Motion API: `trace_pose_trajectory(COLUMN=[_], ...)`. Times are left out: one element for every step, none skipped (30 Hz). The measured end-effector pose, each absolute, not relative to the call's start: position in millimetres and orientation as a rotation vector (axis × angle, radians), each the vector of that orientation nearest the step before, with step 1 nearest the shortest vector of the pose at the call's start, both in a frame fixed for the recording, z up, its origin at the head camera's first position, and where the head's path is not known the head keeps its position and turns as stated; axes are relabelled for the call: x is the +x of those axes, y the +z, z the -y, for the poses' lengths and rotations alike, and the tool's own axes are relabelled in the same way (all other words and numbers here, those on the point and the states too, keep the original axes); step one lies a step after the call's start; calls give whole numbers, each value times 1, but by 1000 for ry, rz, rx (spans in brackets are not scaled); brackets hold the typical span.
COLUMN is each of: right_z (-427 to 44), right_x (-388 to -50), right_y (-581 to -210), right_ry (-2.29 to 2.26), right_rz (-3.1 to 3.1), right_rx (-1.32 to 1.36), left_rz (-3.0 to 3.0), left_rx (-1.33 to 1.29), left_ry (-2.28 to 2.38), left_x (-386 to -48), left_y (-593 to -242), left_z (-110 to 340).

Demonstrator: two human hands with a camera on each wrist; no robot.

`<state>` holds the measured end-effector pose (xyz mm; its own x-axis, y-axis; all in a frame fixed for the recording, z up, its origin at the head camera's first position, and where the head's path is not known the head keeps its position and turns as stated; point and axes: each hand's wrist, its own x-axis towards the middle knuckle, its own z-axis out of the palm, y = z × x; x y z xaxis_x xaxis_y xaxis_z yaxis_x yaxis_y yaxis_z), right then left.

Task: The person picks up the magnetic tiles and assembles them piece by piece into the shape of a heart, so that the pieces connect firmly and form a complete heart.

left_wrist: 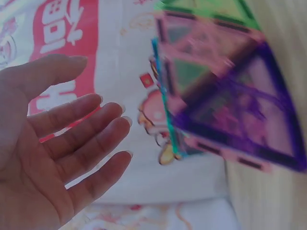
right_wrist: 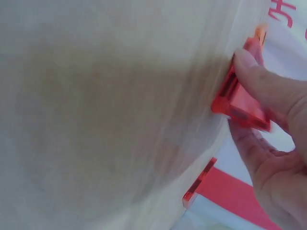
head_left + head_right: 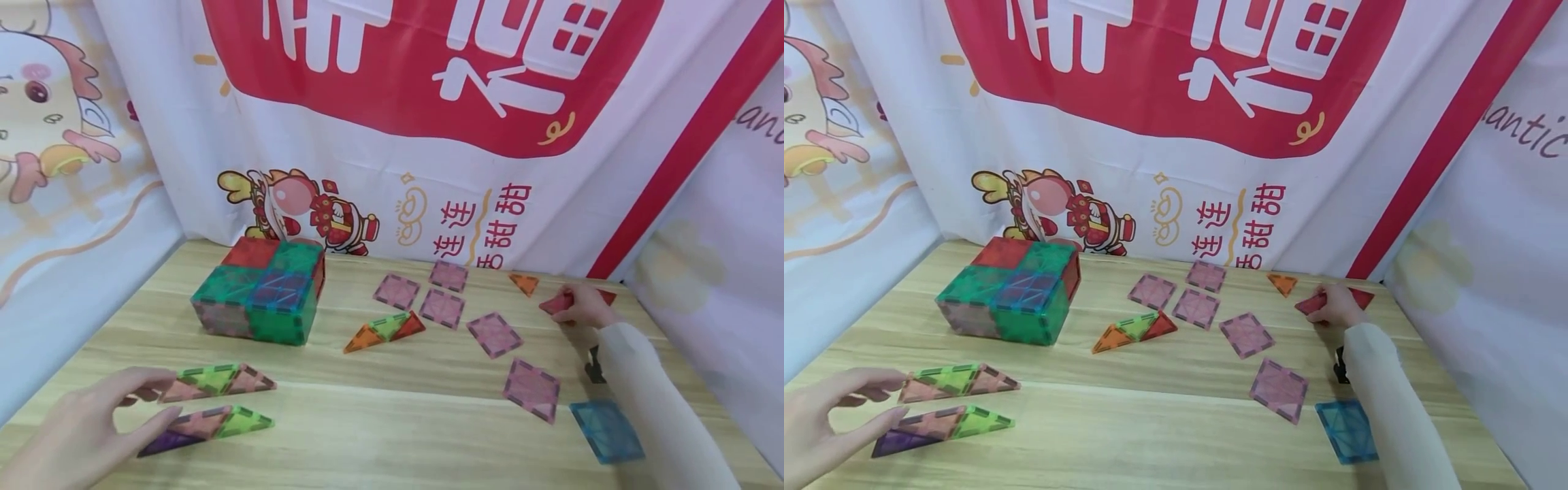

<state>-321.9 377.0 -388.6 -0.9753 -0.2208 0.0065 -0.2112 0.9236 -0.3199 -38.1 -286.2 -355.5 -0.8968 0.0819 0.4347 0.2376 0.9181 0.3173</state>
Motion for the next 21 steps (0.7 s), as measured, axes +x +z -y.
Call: trace_pose_trajectory(right_z=[-375, -373, -371, -368, -365, -362, -358, -354, -348, -342, -334, -326, -318, -310, -303, -295, -287, -280, -273, -267, -260], right_x=[-321, -321, -319, -317, -316, -314, -310, -306, -302, -297, -292, -287, -281, -274, -268, -261, -254, -248, -242, -235, -229], right_y=[-390, -391, -391, -391, -391, -390, -388, -386, -383, -380, -377, -373, -370, -367, -365, -363, -362, -362, -362, -363, -364], right_ry=[-514, -530, -530, -537, -541, -550, -558, -558, -561, -582, -607, -636, -662, -694, -736, -770, -802, -837, -880, -935, -998], right_rz=[-3058, -3061, -3068, -3071, -3074, -3075, -3071, -3074, -3070, -3055, -3038, -3019, -3007, -3000, -2993, -2997, -3009, -3020, -3023, -3015, -2990], right_rx=[-336, -335, -343, -360, -388, -428, -443, -471, -480, -492, -499, -490, -479, -486, -490, -504, -528, -550, -575, -605, -615], left_rz=[2651, 2637, 2623, 2616, 2603, 2584, 2577, 2570, 2573, 2576, 2573, 2582, 2607, 2624, 2646, 2676, 2700, 2718, 2730, 2739, 2750], left_rx=[-244, -267, -296, -321, -349, -383, -411, -442, -462, -480, -500, -517, -527, -548, -569, -580, -596, -617, -643, -658, -668], left_ry=[-501, -504, -519, -537, -544, -548, -555, -564, -576, -588, -600, -625, -646, -663, -693, -717, -738, -762, -791, -831, -871], left_x=[-39, -40, -42, -43, -45, -47, -50, -52, -55, -57, -59, -62, -64, -68, -72, -76, -80, -85, -90, -94, -98], left_y=[-350, -346, -341, -336, -331, -327, -323, -320, -317, -314, -313, -311, -310, -310, -311, -312, -314, -316, -319, -323, -327], left_z=[280, 274, 268, 261, 253, 246, 238, 230, 223, 215, 208, 201, 193, 185, 177, 169, 160, 152, 145, 137, 130])
